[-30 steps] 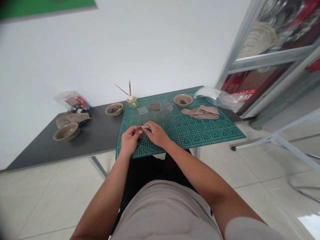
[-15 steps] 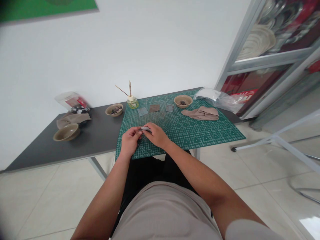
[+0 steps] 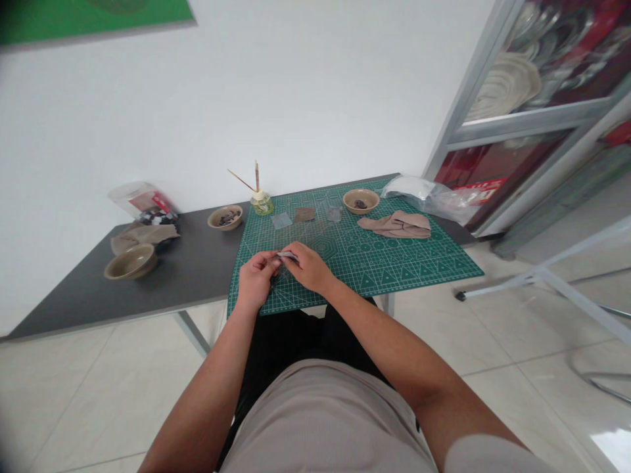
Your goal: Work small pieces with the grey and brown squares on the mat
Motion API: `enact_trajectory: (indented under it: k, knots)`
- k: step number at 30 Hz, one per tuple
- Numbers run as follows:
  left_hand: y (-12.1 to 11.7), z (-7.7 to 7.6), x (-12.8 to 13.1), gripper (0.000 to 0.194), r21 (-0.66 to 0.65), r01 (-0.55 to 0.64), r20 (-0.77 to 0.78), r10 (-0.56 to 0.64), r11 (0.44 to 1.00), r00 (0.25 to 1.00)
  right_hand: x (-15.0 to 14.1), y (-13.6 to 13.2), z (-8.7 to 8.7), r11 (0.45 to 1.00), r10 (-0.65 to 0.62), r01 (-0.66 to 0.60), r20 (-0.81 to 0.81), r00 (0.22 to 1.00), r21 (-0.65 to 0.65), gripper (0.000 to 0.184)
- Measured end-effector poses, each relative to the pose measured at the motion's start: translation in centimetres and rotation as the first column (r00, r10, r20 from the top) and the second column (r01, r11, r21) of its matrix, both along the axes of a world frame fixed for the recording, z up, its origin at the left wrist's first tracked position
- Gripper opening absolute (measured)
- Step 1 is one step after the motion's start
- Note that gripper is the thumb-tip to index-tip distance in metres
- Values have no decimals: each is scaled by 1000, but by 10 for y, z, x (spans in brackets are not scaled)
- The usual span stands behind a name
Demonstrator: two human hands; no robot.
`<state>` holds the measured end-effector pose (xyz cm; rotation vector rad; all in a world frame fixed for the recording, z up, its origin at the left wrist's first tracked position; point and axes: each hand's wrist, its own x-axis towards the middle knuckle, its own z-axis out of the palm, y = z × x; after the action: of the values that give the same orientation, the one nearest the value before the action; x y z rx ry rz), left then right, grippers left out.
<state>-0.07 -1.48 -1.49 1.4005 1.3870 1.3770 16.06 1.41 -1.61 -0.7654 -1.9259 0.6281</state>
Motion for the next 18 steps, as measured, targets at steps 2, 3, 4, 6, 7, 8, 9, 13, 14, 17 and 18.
enact_trajectory:
  k: [2,3,4,6,7,8,9,13,14,17,18]
  knots:
    - [0,0,0,21,-4,7,7,-7,1000,1000,0,-1,0,1000,-11,11,-1,1000,-2,10]
    - [0,0,-1,21,-3,10,7,-10,1000,1000,0,-1,1,1000,-12,12,-2,1000,-1,10]
    - [1,-1,-1,20,0,13,5,-13,1000,1000,0,-1,1,1000,-10,10,-2,1000,1,10]
    - [1,-1,-1,21,6,12,0,-12,1000,1000,0,-1,1,1000,2,-2,3,1000,6,12]
    - [1,-1,-1,21,7,8,-2,-8,1000,1000,0,-1,0,1000,9,-9,5,1000,8,12]
    - [1,-1,-1,21,4,6,-5,-6,1000,1000,1,-1,0,1000,15,-16,6,1000,6,12]
    - [1,-1,-1,21,0,5,-7,-5,1000,1000,1,-1,0,1000,16,-16,2,1000,1,12]
    - [0,-1,-1,21,-6,10,-2,-10,1000,1000,1,-1,0,1000,-14,13,-25,1000,-27,10]
    - [1,-1,-1,21,2,6,8,-6,1000,1000,1,-1,0,999,-19,18,-31,999,-30,10]
    - [2,-3,-1,21,44,2,52,-5,999,999,1,-1,0,999,-33,32,-45,998,-39,12]
    - [2,-3,-1,21,61,5,70,-10,998,998,1,0,0,998,-50,47,-58,997,-43,13]
